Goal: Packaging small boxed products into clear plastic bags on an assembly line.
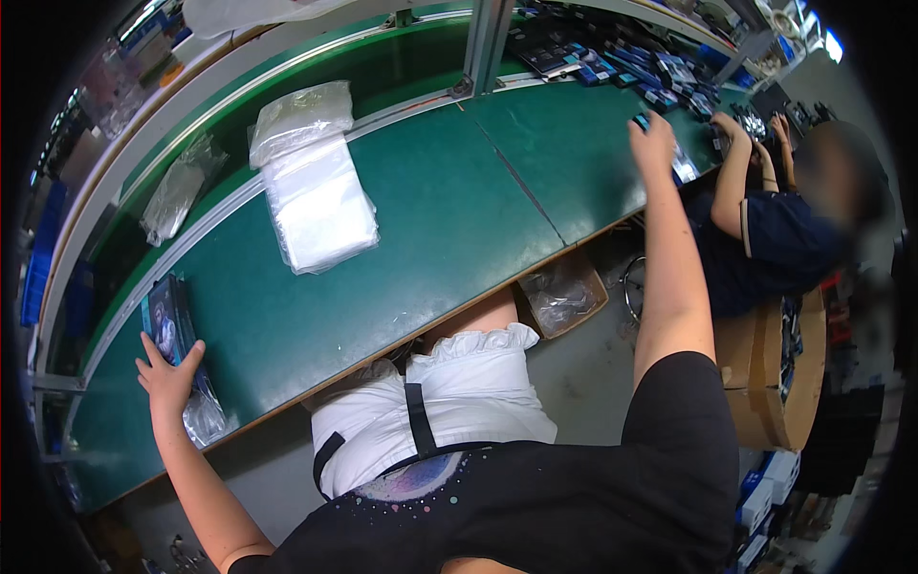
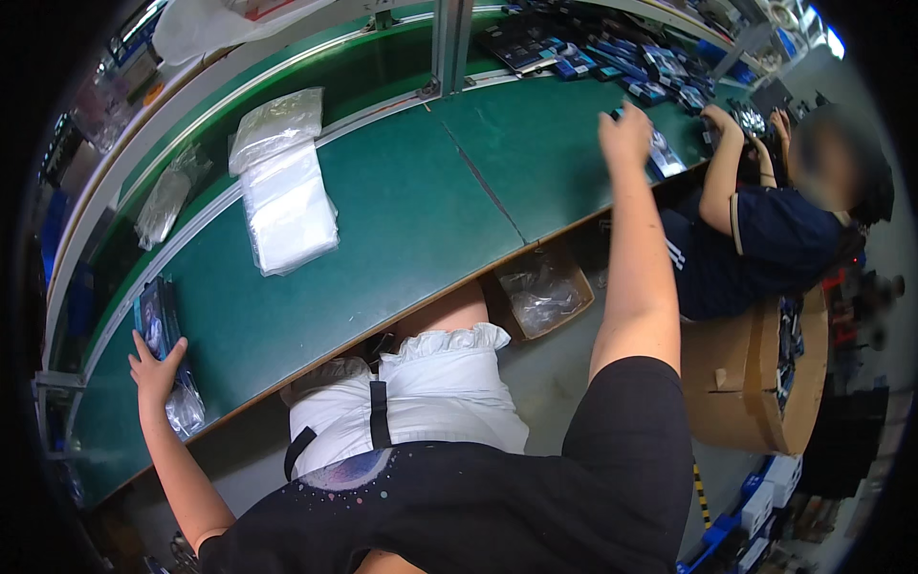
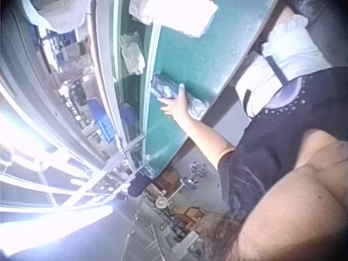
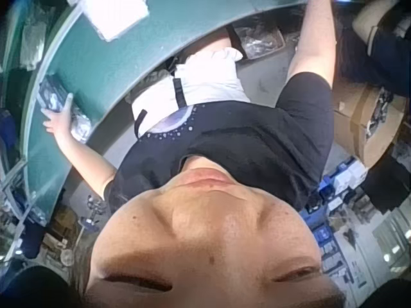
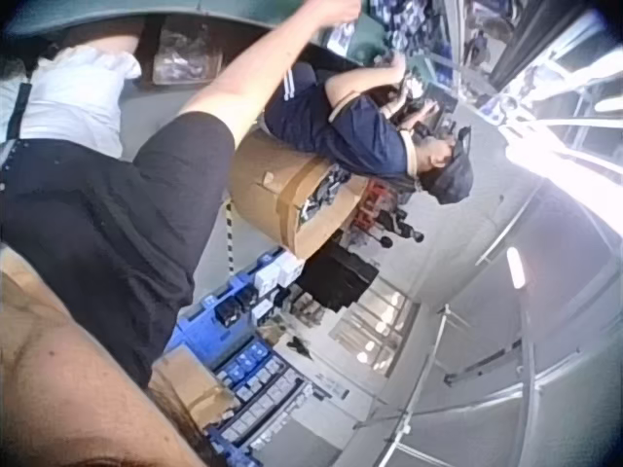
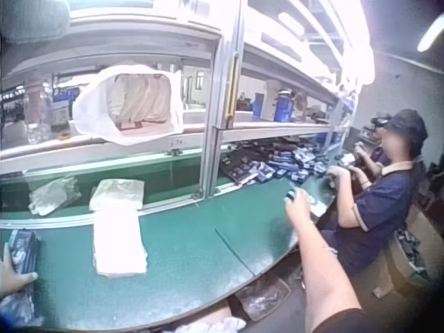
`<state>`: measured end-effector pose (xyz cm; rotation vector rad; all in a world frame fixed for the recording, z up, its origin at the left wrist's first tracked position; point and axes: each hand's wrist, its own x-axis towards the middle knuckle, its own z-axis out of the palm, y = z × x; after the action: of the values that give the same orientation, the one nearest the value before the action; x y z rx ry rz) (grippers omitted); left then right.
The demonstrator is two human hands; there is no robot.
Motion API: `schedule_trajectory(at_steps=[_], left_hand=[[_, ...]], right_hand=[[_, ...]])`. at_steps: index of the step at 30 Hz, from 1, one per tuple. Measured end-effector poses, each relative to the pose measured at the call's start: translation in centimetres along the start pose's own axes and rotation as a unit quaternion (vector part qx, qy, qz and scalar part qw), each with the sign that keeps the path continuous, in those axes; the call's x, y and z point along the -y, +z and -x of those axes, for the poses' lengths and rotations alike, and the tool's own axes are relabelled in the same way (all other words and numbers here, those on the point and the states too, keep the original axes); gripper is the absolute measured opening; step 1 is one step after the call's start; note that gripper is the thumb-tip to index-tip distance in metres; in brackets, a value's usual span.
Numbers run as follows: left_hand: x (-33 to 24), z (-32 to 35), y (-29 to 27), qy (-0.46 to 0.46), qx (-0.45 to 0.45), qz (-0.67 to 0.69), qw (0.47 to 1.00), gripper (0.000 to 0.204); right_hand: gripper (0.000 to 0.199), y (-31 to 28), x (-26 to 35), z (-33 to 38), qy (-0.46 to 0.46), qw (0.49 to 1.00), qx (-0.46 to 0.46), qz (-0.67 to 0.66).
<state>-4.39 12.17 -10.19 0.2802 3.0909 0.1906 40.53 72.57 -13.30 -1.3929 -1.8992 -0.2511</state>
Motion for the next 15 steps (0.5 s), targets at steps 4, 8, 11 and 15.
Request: schedule_trajectory(at_steps=[4,8,11,15], left_hand=[[-1.1,1.7,0.0,0.035,-0.160,-0.106,0.981,0.100],[-7.4,4.7,-0.2,0.369,-0.305,0.102,0.872,0.055],[-11.8,6.8,0.8,0.465,-0.142,0.153,0.861,0.039],[-13.1,6.0,4.3,0.539,-0.145,0.139,0.818,0.037]], right_hand=[[0.056,3.2,-8.7,-0.5,0.170,0.957,0.230,0.035],[0.053,-1.0,3.1,7.0,-0.008,0.965,0.113,0.236],[0.046,-2.1,8.7,10.8,-0.131,0.981,0.079,0.122],[0.045,-5.6,16.9,14.1,-0.225,0.967,0.121,-0.014]])
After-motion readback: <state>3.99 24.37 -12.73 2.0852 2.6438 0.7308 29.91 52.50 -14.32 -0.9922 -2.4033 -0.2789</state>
